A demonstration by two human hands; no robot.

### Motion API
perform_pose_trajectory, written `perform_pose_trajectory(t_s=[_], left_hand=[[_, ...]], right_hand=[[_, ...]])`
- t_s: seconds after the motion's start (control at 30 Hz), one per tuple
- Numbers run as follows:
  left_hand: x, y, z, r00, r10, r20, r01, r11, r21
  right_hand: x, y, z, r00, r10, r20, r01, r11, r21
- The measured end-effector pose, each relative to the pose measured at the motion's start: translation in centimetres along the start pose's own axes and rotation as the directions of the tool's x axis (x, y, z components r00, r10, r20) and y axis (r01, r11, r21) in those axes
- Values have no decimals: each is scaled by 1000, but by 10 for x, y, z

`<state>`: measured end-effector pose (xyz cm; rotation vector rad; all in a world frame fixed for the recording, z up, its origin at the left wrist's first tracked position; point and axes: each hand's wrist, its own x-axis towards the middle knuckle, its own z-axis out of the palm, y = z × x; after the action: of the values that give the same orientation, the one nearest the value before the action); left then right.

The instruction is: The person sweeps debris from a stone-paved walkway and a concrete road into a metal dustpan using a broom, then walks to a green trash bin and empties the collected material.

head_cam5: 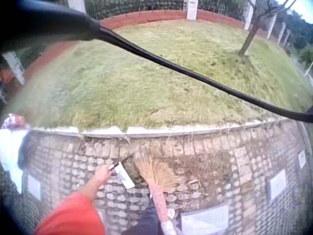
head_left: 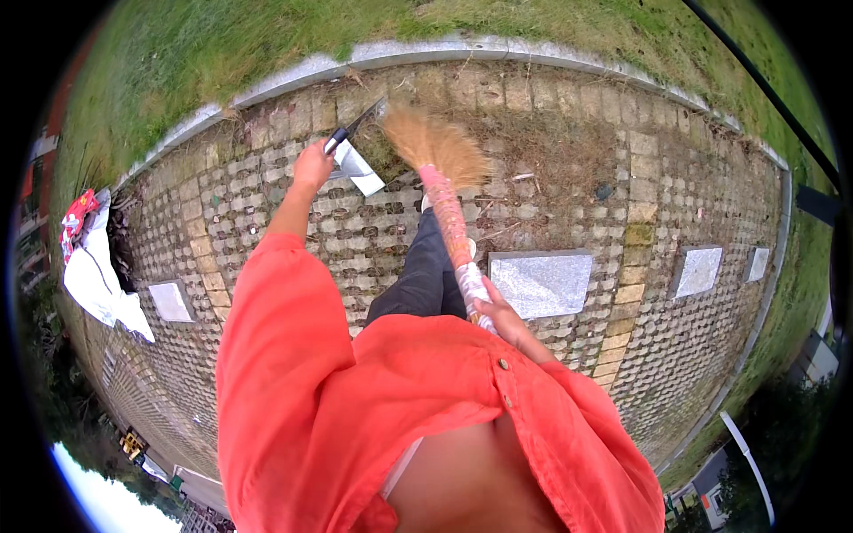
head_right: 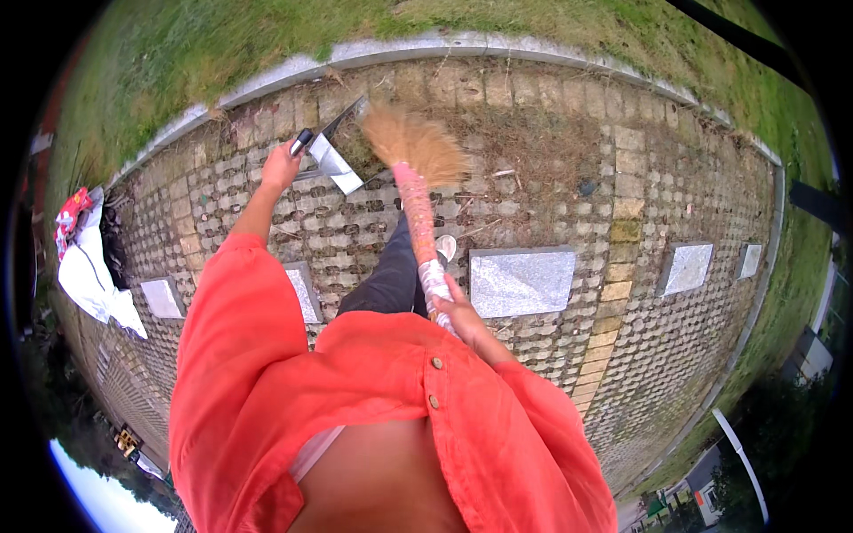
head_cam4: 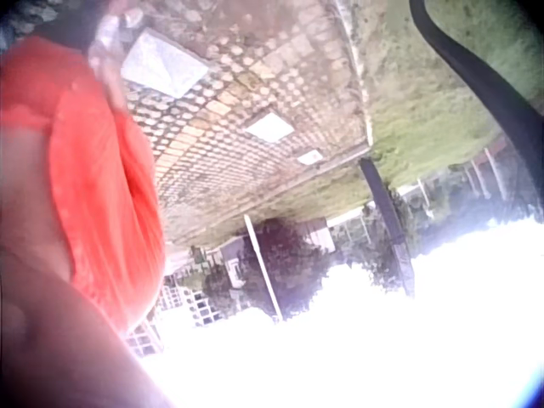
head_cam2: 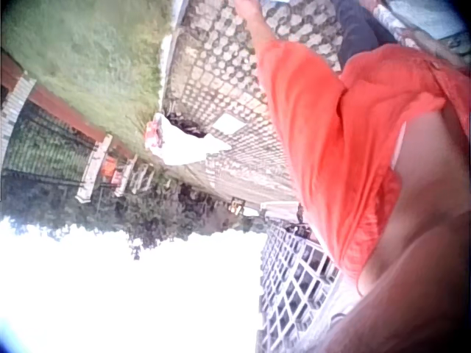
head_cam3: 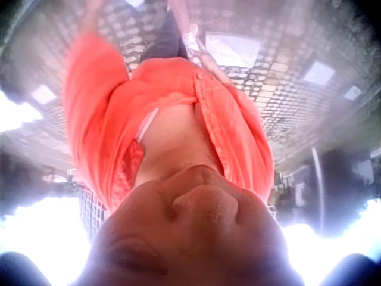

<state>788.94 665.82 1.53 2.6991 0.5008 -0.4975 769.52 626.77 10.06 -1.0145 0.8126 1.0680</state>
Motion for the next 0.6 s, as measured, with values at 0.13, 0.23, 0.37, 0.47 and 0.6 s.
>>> perform_pose_trajectory(t_s=[0.13,0.23,0.37,0.47,0.6], left_hand=[[-2,-32,-2,996,-12,-91,13,1000,11],[1,-63,-24,980,-71,-186,79,996,35],[7,-126,-70,937,-91,-337,103,995,15],[22,-176,-101,932,-97,-350,104,995,2],[66,-233,-135,945,-52,-323,53,999,-6]], right_hand=[[-52,17,-5,995,3,98,3,998,-68],[-84,40,-18,992,-124,-26,121,989,-84],[-94,-9,-3,952,-62,-301,71,997,18],[-28,-24,-17,909,-146,-391,155,988,-8],[82,-47,11,838,-177,-516,197,980,-17]])
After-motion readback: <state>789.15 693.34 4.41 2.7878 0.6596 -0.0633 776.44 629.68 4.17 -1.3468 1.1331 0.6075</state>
